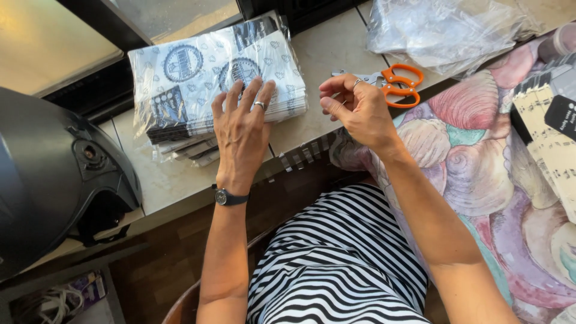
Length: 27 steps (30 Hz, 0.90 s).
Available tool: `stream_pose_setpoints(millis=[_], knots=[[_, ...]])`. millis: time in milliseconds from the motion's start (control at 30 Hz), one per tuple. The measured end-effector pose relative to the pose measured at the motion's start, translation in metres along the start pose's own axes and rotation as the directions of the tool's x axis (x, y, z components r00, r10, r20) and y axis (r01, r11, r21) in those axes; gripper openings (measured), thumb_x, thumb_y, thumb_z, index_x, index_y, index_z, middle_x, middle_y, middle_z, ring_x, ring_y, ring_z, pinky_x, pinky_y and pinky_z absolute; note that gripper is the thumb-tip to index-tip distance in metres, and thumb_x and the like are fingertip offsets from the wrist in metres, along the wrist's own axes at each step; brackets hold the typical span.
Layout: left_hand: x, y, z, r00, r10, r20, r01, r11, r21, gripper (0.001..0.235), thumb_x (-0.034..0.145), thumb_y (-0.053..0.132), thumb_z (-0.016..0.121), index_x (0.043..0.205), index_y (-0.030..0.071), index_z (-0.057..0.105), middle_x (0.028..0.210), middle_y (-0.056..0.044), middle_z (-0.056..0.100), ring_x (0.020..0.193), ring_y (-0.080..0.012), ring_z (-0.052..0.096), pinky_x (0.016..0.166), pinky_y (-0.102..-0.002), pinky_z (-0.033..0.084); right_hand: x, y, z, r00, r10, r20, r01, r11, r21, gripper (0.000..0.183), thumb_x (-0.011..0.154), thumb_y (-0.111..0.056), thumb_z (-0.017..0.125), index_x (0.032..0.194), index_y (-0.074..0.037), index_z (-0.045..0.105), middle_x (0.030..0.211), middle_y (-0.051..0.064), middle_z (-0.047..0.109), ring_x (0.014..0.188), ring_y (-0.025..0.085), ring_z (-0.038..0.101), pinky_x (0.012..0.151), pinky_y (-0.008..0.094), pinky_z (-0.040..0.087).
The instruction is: The person cuts small strips of tape with scissors, attaches them to a table edge, and uses the strips to seal the tops of folded paper bags.
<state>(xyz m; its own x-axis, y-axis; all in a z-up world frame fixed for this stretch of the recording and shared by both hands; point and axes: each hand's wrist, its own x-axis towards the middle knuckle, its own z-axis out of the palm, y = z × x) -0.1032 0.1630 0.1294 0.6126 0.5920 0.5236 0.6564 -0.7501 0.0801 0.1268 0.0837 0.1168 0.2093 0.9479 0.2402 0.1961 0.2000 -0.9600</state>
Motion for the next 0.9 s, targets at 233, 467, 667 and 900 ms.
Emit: stream_pose_setpoints(millis=[233,467,667,900], knots=[[0.027,-0.023,-0.009,0.962,0.114,-0.249,-0.103,0.993,0.056,0.014,0.107,0.022,0.06,0.116,0.015,0.068,0.093,-0.003,0.068,0.098,-0.026,0.07,0.09,-0.042,0.052,-0.013,0.004,-0.03,0.999,0.027,-0.043,-0.03,0.997,-0.064,0.015,0.1,-0.002,0.072,0.113,0.005,0.069,0.089,0.017,0.07,0.069,0.019,0.072,0.059,0.028,0.061],[0.09,0.002,-0.105,0.808,0.183,-0.56,-0.328,0.929,-0.171,0.031,0.117,0.027,0.058,0.127,-0.002,0.056,0.114,-0.024,0.066,0.102,-0.0436,0.068,0.084,-0.051,0.051,-0.02,-0.065,-0.076,0.99,-0.129,-0.057,0.118,0.98,-0.162,0.08,0.088,-0.022,0.086,0.147,-0.007,0.035,0.151,0.02,0.041,0.14,0.038,0.045,0.118,0.05,0.042],[0.11,0.093,-0.102,0.815,-0.069,-0.576,-0.356,0.725,-0.59,0.036,0.111,0.013,0.068,0.087,0.001,0.044,0.072,-0.008,0.028,0.066,-0.0228,0.021,0.066,-0.044,0.02,-0.077,-0.079,-0.131,0.868,-0.433,-0.241,0.457,0.888,0.049,0.106,0.09,0.021,0.085,0.165,-0.021,0.022,0.161,0.013,0.039,0.156,0.032,0.041,0.138,0.062,0.04],[0.099,0.168,-0.03,0.973,-0.037,-0.227,-0.226,0.036,-0.974,0.032,0.107,0.034,0.061,0.117,0.005,0.051,0.105,-0.004,0.053,0.091,-0.0155,0.055,0.075,-0.027,0.053,-0.131,-0.13,-0.142,0.74,-0.419,-0.526,0.303,0.906,-0.294,0.048,0.094,-0.009,0.082,0.131,-0.004,0.054,0.119,0.01,0.058,0.106,0.018,0.058,0.099,0.027,0.048]])
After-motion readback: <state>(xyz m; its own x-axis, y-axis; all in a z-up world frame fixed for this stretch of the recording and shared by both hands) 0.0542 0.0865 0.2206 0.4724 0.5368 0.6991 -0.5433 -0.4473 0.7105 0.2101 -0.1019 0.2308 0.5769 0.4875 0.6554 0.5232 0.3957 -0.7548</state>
